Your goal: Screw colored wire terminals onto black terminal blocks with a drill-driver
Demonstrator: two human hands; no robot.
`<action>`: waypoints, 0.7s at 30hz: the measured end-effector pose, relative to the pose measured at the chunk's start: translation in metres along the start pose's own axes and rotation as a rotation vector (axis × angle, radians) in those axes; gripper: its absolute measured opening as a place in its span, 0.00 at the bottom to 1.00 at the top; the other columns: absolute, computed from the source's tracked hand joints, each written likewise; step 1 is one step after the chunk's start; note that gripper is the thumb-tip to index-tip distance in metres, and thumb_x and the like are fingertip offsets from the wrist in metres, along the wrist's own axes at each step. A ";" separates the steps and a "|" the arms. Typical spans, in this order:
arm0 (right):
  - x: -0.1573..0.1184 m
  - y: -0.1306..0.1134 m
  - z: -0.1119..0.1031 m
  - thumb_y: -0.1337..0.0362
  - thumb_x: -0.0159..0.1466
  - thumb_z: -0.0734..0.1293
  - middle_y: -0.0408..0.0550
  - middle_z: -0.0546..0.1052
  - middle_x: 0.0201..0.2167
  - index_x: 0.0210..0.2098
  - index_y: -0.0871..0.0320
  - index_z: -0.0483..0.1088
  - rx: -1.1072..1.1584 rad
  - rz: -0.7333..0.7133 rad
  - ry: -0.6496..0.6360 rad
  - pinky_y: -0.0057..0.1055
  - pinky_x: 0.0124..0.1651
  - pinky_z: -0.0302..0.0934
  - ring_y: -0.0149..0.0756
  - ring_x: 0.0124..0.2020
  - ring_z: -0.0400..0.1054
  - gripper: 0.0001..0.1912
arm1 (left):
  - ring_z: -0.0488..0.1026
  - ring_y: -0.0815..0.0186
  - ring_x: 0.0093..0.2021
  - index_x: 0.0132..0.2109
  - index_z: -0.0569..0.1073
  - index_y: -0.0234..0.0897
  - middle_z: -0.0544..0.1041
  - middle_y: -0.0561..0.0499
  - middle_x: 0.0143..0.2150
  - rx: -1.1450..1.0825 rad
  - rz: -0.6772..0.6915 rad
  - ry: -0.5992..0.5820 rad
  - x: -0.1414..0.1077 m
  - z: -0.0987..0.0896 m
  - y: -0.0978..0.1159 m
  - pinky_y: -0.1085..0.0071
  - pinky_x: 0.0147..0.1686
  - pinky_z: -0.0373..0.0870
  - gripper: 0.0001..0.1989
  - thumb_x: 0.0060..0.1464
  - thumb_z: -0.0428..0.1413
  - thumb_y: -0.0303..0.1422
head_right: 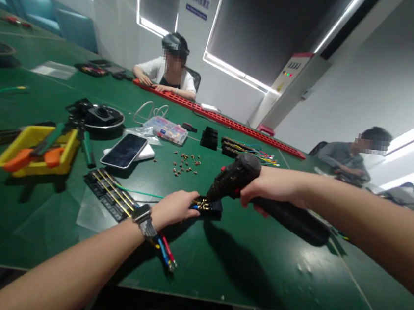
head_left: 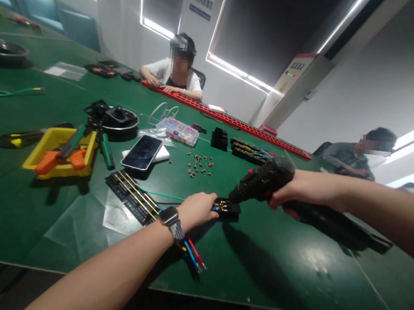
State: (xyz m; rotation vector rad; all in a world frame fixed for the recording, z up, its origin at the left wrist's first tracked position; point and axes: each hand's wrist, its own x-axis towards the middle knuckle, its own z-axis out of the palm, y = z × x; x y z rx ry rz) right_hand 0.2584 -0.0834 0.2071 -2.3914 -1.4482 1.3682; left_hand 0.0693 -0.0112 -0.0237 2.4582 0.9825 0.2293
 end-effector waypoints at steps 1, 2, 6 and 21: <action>0.000 0.000 0.000 0.64 0.52 0.75 0.43 0.72 0.19 0.28 0.57 0.74 -0.006 -0.001 -0.001 0.28 0.22 0.60 0.33 0.20 0.66 0.07 | 0.84 0.52 0.46 0.52 0.74 0.41 0.84 0.43 0.47 -0.002 0.001 -0.003 0.001 0.000 0.000 0.67 0.40 0.76 0.16 0.63 0.62 0.44; 0.000 0.000 0.000 0.64 0.52 0.76 0.43 0.72 0.19 0.28 0.57 0.74 -0.009 -0.008 -0.001 0.27 0.22 0.60 0.33 0.20 0.67 0.07 | 0.84 0.53 0.45 0.52 0.74 0.41 0.84 0.43 0.46 -0.005 0.001 -0.006 0.001 0.000 -0.001 0.67 0.40 0.75 0.17 0.63 0.63 0.44; 0.000 0.000 0.000 0.65 0.49 0.77 0.42 0.73 0.21 0.26 0.57 0.74 0.018 -0.060 -0.013 0.27 0.23 0.62 0.32 0.22 0.67 0.09 | 0.84 0.55 0.42 0.52 0.73 0.41 0.84 0.44 0.44 -0.017 -0.001 -0.011 0.002 0.000 -0.001 0.69 0.37 0.74 0.17 0.62 0.64 0.45; 0.002 0.002 0.002 0.64 0.50 0.76 0.42 0.73 0.21 0.25 0.57 0.73 0.018 -0.081 -0.029 0.28 0.22 0.61 0.33 0.20 0.67 0.08 | 0.84 0.54 0.43 0.51 0.73 0.41 0.84 0.43 0.45 -0.016 0.003 -0.007 0.001 -0.001 0.000 0.68 0.37 0.73 0.17 0.63 0.64 0.45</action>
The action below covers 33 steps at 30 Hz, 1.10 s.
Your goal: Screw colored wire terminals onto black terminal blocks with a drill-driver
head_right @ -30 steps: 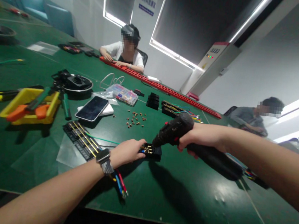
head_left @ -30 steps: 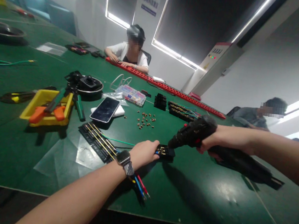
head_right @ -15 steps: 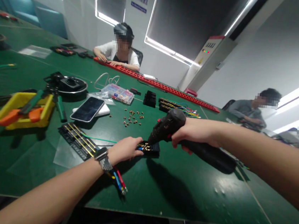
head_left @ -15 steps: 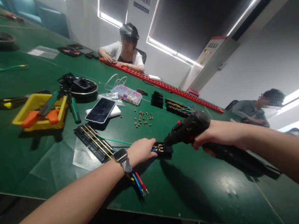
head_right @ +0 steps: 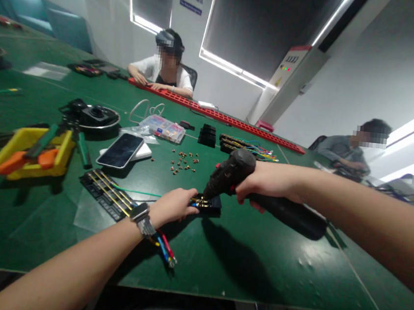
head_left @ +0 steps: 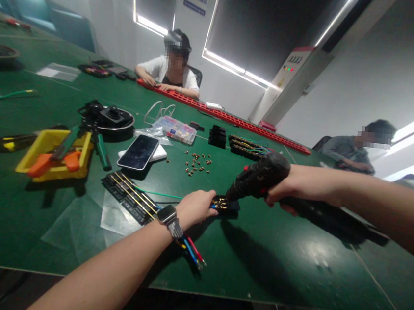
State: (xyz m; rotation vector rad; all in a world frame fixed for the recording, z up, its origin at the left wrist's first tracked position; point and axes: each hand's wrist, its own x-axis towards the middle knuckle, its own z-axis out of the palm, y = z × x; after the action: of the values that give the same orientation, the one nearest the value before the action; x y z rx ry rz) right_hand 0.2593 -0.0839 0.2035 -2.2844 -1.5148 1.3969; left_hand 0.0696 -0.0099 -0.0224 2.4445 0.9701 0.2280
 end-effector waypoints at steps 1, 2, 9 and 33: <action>0.001 0.000 0.000 0.65 0.50 0.76 0.42 0.74 0.21 0.25 0.57 0.73 -0.008 -0.007 -0.002 0.28 0.22 0.61 0.33 0.20 0.67 0.08 | 0.84 0.54 0.43 0.51 0.73 0.41 0.84 0.43 0.45 0.002 0.002 0.000 0.000 0.000 0.000 0.68 0.37 0.73 0.17 0.63 0.64 0.45; 0.001 -0.001 0.000 0.65 0.50 0.76 0.43 0.75 0.22 0.26 0.57 0.74 -0.015 -0.016 -0.006 0.28 0.22 0.62 0.33 0.20 0.68 0.07 | 0.84 0.54 0.43 0.51 0.73 0.41 0.84 0.44 0.45 0.004 0.003 0.000 0.000 0.000 0.000 0.68 0.37 0.73 0.17 0.63 0.64 0.45; 0.004 -0.010 0.002 0.65 0.50 0.75 0.43 0.74 0.22 0.26 0.56 0.73 -0.056 -0.019 -0.038 0.30 0.22 0.63 0.34 0.20 0.68 0.07 | 0.84 0.55 0.43 0.51 0.73 0.42 0.84 0.44 0.45 0.007 0.006 0.000 0.000 0.001 -0.001 0.69 0.38 0.74 0.17 0.63 0.64 0.45; 0.007 -0.018 0.004 0.66 0.50 0.75 0.43 0.74 0.24 0.33 0.57 0.75 -0.102 -0.031 -0.040 0.28 0.23 0.64 0.33 0.21 0.68 0.10 | 0.83 0.59 0.34 0.48 0.73 0.42 0.83 0.48 0.39 -0.034 0.007 0.010 -0.002 0.002 -0.002 0.71 0.28 0.67 0.14 0.63 0.64 0.45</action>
State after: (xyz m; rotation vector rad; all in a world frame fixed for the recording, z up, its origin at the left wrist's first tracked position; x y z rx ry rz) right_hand 0.2443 -0.0713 0.2056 -2.2928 -1.6625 1.3965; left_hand 0.0681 -0.0108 -0.0252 2.4187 0.9549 0.2574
